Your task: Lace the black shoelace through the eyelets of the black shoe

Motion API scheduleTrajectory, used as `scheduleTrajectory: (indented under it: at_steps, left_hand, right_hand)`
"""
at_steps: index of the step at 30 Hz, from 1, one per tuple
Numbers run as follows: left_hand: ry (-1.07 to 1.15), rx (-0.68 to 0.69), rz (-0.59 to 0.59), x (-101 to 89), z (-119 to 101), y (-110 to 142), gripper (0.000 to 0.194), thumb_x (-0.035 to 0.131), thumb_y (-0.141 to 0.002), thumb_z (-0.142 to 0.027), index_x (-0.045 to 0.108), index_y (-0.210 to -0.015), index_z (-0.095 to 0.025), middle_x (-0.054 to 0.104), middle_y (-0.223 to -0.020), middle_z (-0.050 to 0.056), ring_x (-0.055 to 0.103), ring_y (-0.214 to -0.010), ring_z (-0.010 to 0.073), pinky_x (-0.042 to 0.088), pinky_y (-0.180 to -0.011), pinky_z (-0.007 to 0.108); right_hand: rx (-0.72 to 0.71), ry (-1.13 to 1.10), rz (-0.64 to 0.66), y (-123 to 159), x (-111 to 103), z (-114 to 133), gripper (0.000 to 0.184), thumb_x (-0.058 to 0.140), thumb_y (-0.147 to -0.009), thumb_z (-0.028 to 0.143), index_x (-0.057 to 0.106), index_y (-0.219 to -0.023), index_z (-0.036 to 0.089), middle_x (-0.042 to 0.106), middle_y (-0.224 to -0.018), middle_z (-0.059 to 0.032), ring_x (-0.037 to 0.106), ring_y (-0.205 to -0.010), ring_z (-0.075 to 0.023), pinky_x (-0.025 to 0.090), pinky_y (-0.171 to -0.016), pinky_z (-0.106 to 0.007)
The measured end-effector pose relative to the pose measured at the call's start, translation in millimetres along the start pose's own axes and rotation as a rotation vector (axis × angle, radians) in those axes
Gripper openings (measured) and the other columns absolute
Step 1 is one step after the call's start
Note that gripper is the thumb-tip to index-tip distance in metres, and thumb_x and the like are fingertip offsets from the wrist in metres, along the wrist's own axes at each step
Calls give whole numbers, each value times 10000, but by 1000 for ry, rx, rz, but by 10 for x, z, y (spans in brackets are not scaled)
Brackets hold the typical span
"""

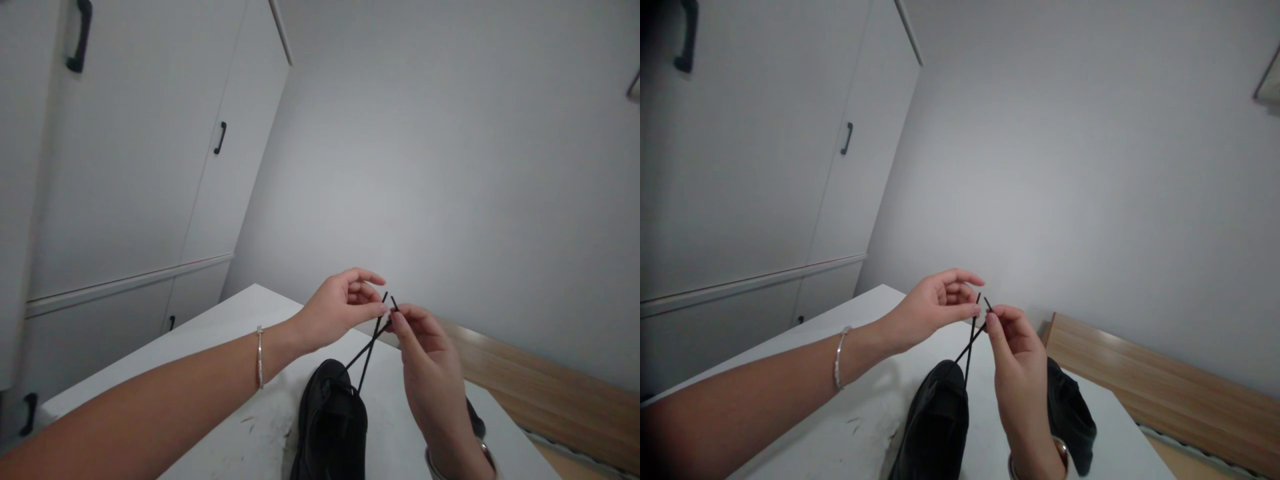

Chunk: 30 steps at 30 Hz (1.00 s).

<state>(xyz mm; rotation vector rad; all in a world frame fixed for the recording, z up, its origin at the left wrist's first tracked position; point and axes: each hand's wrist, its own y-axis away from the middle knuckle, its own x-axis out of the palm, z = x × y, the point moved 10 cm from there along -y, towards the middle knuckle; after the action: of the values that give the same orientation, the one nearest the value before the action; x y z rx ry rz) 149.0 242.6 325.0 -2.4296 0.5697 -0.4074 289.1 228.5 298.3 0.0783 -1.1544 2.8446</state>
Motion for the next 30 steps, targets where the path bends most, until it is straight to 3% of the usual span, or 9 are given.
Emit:
scheduleTrajectory:
  at_steps: [3, 7, 12, 15, 17, 20, 24, 27, 30]
  left_hand:
    - [134, -19, -19, -116, 93, 4, 149, 733, -791, -148, 627, -874, -86, 632, -847, 40, 633, -815, 124, 496, -844, 271]
    - [334, -155, -98, -474, 417, 102, 306, 781, -787, -296, 566, -921, -126, 654, -869, 70, 663, -879, 213, 539, -833, 374]
    - [201, -224, -309, -1303, 723, 396, 406, 814, -749, -299, 613, -1026, -81, 649, -838, 57, 475, -555, 38, 399, -531, 151]
    - [141, -234, -383, -1688, 816, 619, 417, 845, -699, -343, 624, -924, -71, 640, -800, 41, 388, -517, 22, 318, -480, 149]
    - [73, -256, -391, -1800, 869, 749, 403, 827, -714, -361, 630, -911, -71, 655, -790, 52, 377, -511, 31, 297, -480, 164]
    - [-225, -275, -269, -1678, 906, 837, 317, 733, -793, -359, 653, -911, -76, 691, -774, 83, 445, -541, 70, 312, -516, 189]
    - [-622, -278, -22, -1206, 998, 855, 173, 611, -828, -253, 705, -858, -110, 706, -756, 68, 603, -700, 143, 397, -631, 217]
    - [-800, -247, 120, -863, 1065, 866, 160, 578, -823, -179, 730, -832, -128, 694, -735, 37, 567, -642, 117, 371, -595, 200]
    - [-894, -176, 230, -599, 1118, 880, 158, 574, -821, -130, 732, -828, -126, 690, -730, 33, 544, -626, 107, 367, -611, 196]
  right_hand:
    - [81, -191, -67, -31, -114, -91, 264, 813, -785, 423, 659, -893, 237, 667, -848, 12, 615, -847, -147, 502, -806, -258]
    - [218, -339, -179, -2, -401, -350, 360, 931, -611, 360, 681, -830, 221, 610, -703, 32, 529, -644, -97, 476, -566, -156]
    - [276, -302, -294, 203, -998, -573, 467, 995, -408, 365, 744, -767, 202, 578, -615, 40, 400, -501, -53, 397, -429, -109]
    - [343, -227, -377, 398, -1393, -770, 400, 978, -460, 370, 735, -715, 182, 521, -586, 52, 363, -490, -46, 408, -442, -111]
    - [384, -146, -373, 510, -1544, -929, 391, 953, -517, 406, 746, -760, 181, 525, -626, 46, 359, -504, -47, 394, -444, -112]
    - [409, 71, -268, 624, -1533, -1130, 418, 907, -580, 483, 760, -841, 191, 573, -678, 17, 420, -555, -78, 380, -456, -131]
    - [371, 326, 35, 715, -1070, -1252, 371, 801, -706, 544, 743, -791, 187, 613, -672, -10, 516, -619, -150, 429, -544, -220]
    - [347, 366, 174, 785, -761, -1277, 359, 736, -772, 547, 716, -758, 190, 640, -699, -22, 569, -678, -195, 449, -619, -273]
    - [346, 403, 260, 845, -607, -1344, 370, 698, -805, 554, 701, -755, 187, 650, -710, -34, 586, -702, -219, 442, -632, -298]
